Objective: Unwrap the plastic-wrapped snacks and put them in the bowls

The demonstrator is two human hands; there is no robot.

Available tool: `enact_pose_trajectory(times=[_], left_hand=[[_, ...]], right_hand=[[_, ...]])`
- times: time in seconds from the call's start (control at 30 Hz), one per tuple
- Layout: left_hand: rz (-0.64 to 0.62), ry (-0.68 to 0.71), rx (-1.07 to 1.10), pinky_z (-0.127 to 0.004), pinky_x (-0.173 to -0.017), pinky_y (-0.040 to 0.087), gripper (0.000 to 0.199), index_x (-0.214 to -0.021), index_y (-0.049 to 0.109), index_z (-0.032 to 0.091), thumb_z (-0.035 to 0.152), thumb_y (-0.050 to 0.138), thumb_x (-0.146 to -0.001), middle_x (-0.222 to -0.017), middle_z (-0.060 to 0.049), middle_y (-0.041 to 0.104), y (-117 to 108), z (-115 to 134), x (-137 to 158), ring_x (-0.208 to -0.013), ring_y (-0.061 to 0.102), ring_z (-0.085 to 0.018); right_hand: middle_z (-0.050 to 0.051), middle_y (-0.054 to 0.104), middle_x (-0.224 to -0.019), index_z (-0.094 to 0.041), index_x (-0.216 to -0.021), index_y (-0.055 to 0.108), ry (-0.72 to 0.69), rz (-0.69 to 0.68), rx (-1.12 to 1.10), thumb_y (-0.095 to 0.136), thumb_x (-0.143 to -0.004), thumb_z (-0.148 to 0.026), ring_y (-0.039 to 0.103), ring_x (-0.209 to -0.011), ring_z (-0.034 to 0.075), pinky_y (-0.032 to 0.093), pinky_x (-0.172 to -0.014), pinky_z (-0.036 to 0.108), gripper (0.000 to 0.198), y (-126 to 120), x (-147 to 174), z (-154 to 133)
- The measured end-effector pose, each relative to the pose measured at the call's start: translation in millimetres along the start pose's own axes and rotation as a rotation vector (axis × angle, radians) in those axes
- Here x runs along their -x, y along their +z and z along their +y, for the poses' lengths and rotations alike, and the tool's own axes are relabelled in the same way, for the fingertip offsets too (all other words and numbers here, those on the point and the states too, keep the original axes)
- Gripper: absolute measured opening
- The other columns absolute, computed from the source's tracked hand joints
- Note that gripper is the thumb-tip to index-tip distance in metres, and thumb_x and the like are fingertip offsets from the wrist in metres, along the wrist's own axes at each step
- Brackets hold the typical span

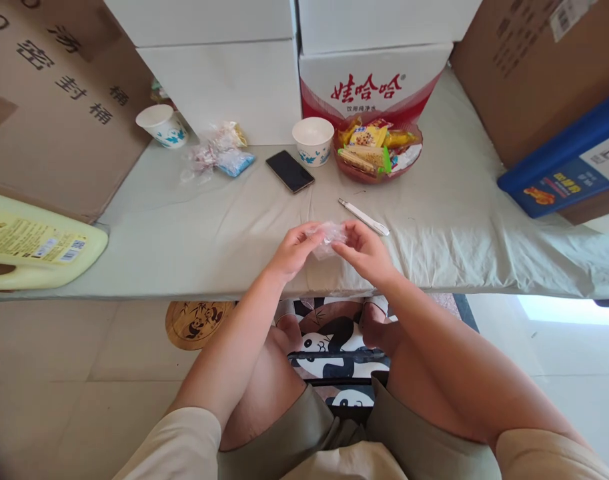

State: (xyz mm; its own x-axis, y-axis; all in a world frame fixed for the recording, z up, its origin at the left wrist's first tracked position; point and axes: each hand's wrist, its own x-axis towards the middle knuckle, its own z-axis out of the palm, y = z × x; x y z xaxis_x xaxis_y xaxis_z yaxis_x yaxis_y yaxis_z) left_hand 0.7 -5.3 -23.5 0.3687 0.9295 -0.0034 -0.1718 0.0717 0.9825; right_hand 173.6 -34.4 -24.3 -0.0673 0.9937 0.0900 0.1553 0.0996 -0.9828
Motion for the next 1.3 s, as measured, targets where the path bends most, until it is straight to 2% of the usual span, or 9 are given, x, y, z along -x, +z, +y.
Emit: enact_pose_trajectory(times=[0.17, 0.37, 0.5, 0.67, 0.77, 0.9, 0.97, 1.1, 1.3], left_hand=[[0.221, -0.012, 0.103, -0.024, -0.070, 0.044, 0.026, -0.101, 0.061, 0.020, 0.037, 0.064, -0.082, -0.078, 0.003, 0.060, -7, 18, -2, -0.073, 0.059, -0.011], [0.289, -0.022, 0.110, -0.024, -0.065, 0.041, 0.018, -0.075, 0.055, 0.019, 0.035, 0.057, -0.083, -0.066, 0.004, 0.053, -24, 27, -8, -0.063, 0.052, -0.009], [0.263, -0.058, 0.123, -0.025, -0.064, 0.039, 0.018, -0.075, 0.056, 0.019, 0.036, 0.058, -0.080, -0.063, 0.005, 0.050, -32, 23, -13, -0.062, 0.048, -0.010], [0.254, -0.100, 0.129, -0.026, -0.064, 0.037, 0.020, -0.075, 0.057, 0.019, 0.038, 0.058, -0.081, -0.064, 0.004, 0.050, -41, 27, -13, -0.063, 0.046, -0.011], [0.238, -0.110, 0.140, -0.027, -0.065, 0.037, 0.020, -0.075, 0.057, 0.019, 0.037, 0.058, -0.082, -0.065, 0.004, 0.051, -46, 34, -11, -0.065, 0.047, -0.011], [0.255, -0.107, 0.152, -0.027, -0.065, 0.037, 0.019, -0.073, 0.056, 0.019, 0.035, 0.059, -0.083, -0.064, 0.004, 0.049, -49, 36, -9, -0.065, 0.046, -0.011], [0.259, -0.108, 0.154, -0.027, -0.065, 0.038, 0.019, -0.072, 0.055, 0.019, 0.035, 0.059, -0.083, -0.064, 0.005, 0.049, -48, 34, -9, -0.065, 0.045, -0.011], [0.242, -0.105, 0.116, -0.027, -0.065, 0.038, 0.019, -0.072, 0.054, 0.020, 0.035, 0.058, -0.083, -0.065, 0.005, 0.049, -40, 31, -6, -0.064, 0.046, -0.011], [0.226, -0.095, -0.027, -0.027, -0.064, 0.037, 0.020, -0.072, 0.054, 0.021, 0.037, 0.058, -0.084, -0.065, 0.004, 0.055, -33, 29, 2, -0.063, 0.048, -0.011]], right_hand=[[-0.003, 0.053, -0.068, -0.024, -0.077, 0.049, -0.058, 0.031, 0.087, 0.075, -0.077, -0.049, 0.049, -0.061, 0.013, 0.042, -0.059, 0.028, 0.037, -6, -23, -25], [-0.001, 0.052, -0.072, -0.024, -0.076, 0.048, -0.177, 0.173, 0.778, 0.066, -0.077, -0.017, 0.047, -0.067, 0.015, 0.040, -0.067, 0.030, 0.019, 2, -145, -84], [0.013, 0.059, -0.121, -0.016, -0.103, 0.063, -0.144, 0.026, 1.194, 0.055, -0.084, -0.007, 0.054, -0.103, 0.019, 0.042, -0.093, 0.031, 0.023, 32, -238, -92], [0.011, 0.071, -0.091, -0.011, -0.096, 0.074, 0.247, -0.336, 1.284, 0.057, -0.083, -0.005, 0.065, -0.091, 0.024, 0.051, -0.085, 0.038, 0.022, 66, -298, -80], [0.018, 0.072, -0.101, -0.007, -0.104, 0.073, 0.294, -0.300, 1.345, 0.057, -0.087, -0.010, 0.065, -0.098, 0.027, 0.051, -0.088, 0.045, 0.024, 78, -303, -93], [0.025, 0.060, -0.127, -0.009, -0.133, 0.060, -0.008, -0.024, 1.403, 0.041, -0.101, -0.028, 0.056, -0.120, 0.034, 0.043, -0.098, 0.056, 0.041, 94, -277, -104], [0.020, 0.066, -0.114, -0.015, -0.128, 0.062, -0.066, -0.068, 1.391, 0.045, -0.100, -0.037, 0.061, -0.112, 0.035, 0.046, -0.093, 0.053, 0.041, 104, -258, -90], [0.022, 0.066, -0.113, -0.014, -0.134, 0.055, 0.072, -0.246, 1.367, 0.060, -0.087, -0.053, 0.062, -0.107, 0.040, 0.049, -0.089, 0.053, 0.061, 117, -232, -39], [0.027, 0.059, -0.127, -0.009, -0.139, 0.046, 0.082, -0.159, 1.255, 0.064, -0.083, -0.050, 0.056, -0.120, 0.043, 0.044, -0.099, 0.054, 0.071, 115, -229, -7]])
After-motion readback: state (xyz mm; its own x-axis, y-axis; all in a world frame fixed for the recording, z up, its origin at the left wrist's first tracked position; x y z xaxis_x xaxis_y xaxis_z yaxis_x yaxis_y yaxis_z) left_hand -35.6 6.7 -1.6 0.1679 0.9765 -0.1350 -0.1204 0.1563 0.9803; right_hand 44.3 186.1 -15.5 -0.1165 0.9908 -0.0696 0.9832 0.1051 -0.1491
